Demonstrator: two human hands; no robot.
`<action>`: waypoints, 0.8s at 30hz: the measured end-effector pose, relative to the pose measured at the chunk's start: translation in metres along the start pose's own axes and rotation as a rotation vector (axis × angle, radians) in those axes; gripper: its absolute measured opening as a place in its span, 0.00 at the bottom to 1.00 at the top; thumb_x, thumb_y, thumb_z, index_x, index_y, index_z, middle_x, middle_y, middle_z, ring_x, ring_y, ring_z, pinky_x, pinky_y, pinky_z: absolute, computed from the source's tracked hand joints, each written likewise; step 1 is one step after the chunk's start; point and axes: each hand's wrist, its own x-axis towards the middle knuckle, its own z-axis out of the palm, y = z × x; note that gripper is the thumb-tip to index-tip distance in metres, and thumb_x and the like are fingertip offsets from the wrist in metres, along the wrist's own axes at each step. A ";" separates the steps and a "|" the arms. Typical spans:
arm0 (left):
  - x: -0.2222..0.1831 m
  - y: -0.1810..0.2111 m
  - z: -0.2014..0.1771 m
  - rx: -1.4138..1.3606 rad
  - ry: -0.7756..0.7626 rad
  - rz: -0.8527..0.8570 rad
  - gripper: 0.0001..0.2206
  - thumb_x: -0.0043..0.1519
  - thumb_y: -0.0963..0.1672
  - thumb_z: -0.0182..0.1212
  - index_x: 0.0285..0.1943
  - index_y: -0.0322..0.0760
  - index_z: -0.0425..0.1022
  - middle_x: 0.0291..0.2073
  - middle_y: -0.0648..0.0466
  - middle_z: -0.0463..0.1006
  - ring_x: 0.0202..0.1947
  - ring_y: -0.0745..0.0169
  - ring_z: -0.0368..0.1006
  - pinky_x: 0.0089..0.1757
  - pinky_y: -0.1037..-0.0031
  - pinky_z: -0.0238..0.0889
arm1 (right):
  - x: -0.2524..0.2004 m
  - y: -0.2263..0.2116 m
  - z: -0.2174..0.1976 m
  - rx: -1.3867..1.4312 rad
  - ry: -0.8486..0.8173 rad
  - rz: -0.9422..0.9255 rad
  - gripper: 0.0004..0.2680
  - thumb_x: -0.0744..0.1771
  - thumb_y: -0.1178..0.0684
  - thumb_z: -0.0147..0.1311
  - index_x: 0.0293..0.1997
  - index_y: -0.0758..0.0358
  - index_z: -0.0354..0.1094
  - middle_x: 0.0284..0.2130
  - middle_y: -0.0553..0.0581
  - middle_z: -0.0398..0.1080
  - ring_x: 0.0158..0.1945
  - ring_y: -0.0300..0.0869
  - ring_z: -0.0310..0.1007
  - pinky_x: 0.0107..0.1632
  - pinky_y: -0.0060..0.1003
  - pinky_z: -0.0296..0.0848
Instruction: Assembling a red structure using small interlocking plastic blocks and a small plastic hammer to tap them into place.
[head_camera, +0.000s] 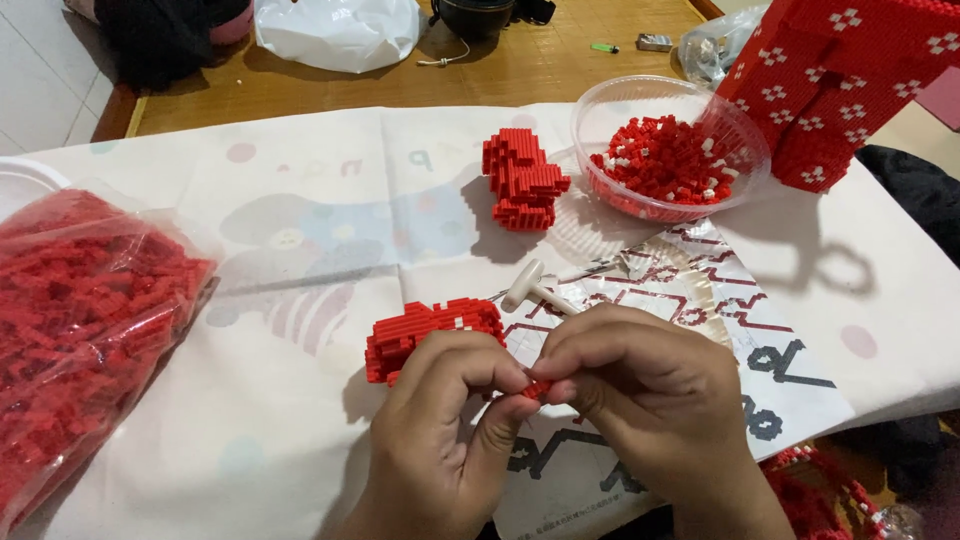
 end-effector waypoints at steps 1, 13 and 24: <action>0.001 0.001 -0.001 0.000 0.000 0.000 0.10 0.68 0.46 0.52 0.41 0.34 0.72 0.36 0.50 0.75 0.37 0.57 0.75 0.42 0.74 0.70 | -0.001 -0.001 0.001 0.000 0.000 0.000 0.02 0.65 0.59 0.59 0.36 0.65 0.75 0.29 0.58 0.76 0.33 0.39 0.78 0.38 0.28 0.78; 0.004 0.001 -0.002 0.053 0.027 0.000 0.11 0.67 0.47 0.52 0.40 0.35 0.74 0.37 0.48 0.78 0.40 0.57 0.79 0.45 0.73 0.72 | -0.004 0.004 -0.005 0.213 0.144 0.169 0.04 0.65 0.60 0.59 0.38 0.70 0.71 0.34 0.64 0.72 0.23 0.44 0.76 0.30 0.29 0.78; 0.000 -0.001 0.002 0.079 0.116 0.024 0.04 0.60 0.42 0.66 0.38 0.36 0.80 0.36 0.49 0.76 0.36 0.62 0.79 0.42 0.78 0.75 | -0.001 -0.003 -0.011 0.377 -0.088 0.243 0.03 0.64 0.62 0.61 0.36 0.71 0.76 0.35 0.66 0.77 0.33 0.45 0.81 0.40 0.34 0.85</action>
